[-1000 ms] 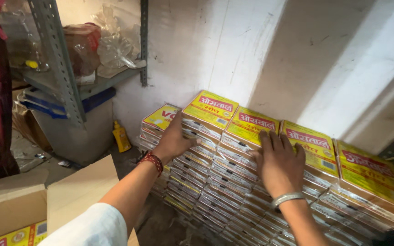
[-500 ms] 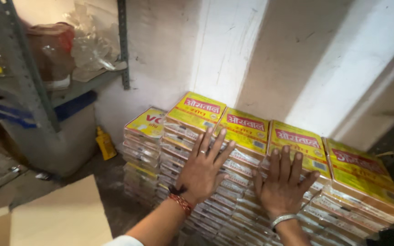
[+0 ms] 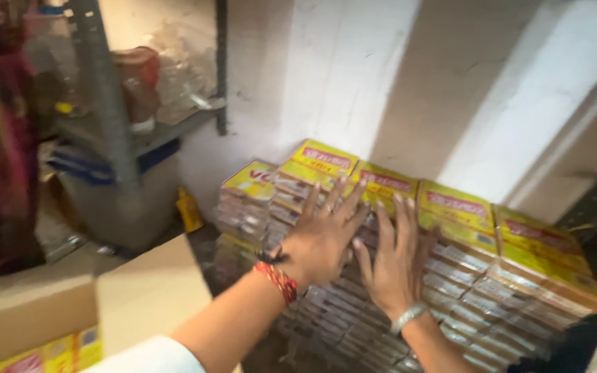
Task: The person repeatedly picks up small yellow soap packages from a cardboard box and stacks them on a growing pile on the floor. The person handles the packages one at a time, placing them neatly on top of the existing stack.
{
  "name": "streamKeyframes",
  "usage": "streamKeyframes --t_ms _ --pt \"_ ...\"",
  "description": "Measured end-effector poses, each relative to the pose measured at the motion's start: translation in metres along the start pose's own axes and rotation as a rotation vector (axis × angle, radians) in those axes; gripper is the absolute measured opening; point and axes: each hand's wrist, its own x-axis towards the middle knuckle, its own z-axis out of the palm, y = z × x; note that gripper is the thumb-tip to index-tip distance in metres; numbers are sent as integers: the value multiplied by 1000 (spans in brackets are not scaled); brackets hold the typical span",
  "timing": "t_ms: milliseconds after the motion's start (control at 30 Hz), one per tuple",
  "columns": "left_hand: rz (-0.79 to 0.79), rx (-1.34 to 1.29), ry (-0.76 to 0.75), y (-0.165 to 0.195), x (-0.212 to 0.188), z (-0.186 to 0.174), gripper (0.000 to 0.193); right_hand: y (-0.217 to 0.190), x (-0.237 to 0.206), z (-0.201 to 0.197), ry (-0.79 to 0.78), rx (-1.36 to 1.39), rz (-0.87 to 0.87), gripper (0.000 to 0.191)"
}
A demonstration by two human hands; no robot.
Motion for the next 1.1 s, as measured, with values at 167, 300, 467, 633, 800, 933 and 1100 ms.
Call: streamKeyframes --t_ms 167,300,467,633,800,933,1100 --pt "-61 202 -91 -45 -57 -67 49 -69 54 -7 -253 537 -4 33" --pt "-314 118 -249 -88 -147 -120 43 -143 86 -7 -521 834 -32 27" --pt "-609 95 -241 -114 -281 -154 52 -238 92 -2 -705 963 -214 28" --pt "-949 84 -369 -122 -391 -147 49 -315 89 22 -742 854 -865 33" --pt "-1276 14 -357 -107 -444 -105 71 -383 58 49 -1041 656 -880 45" --pt "-1329 -23 -283 -108 -450 -90 93 -406 36 68 -1082 616 -839 53" --pt "-957 -135 -484 -115 -439 -102 93 -409 33 79 -1000 540 -861 48"
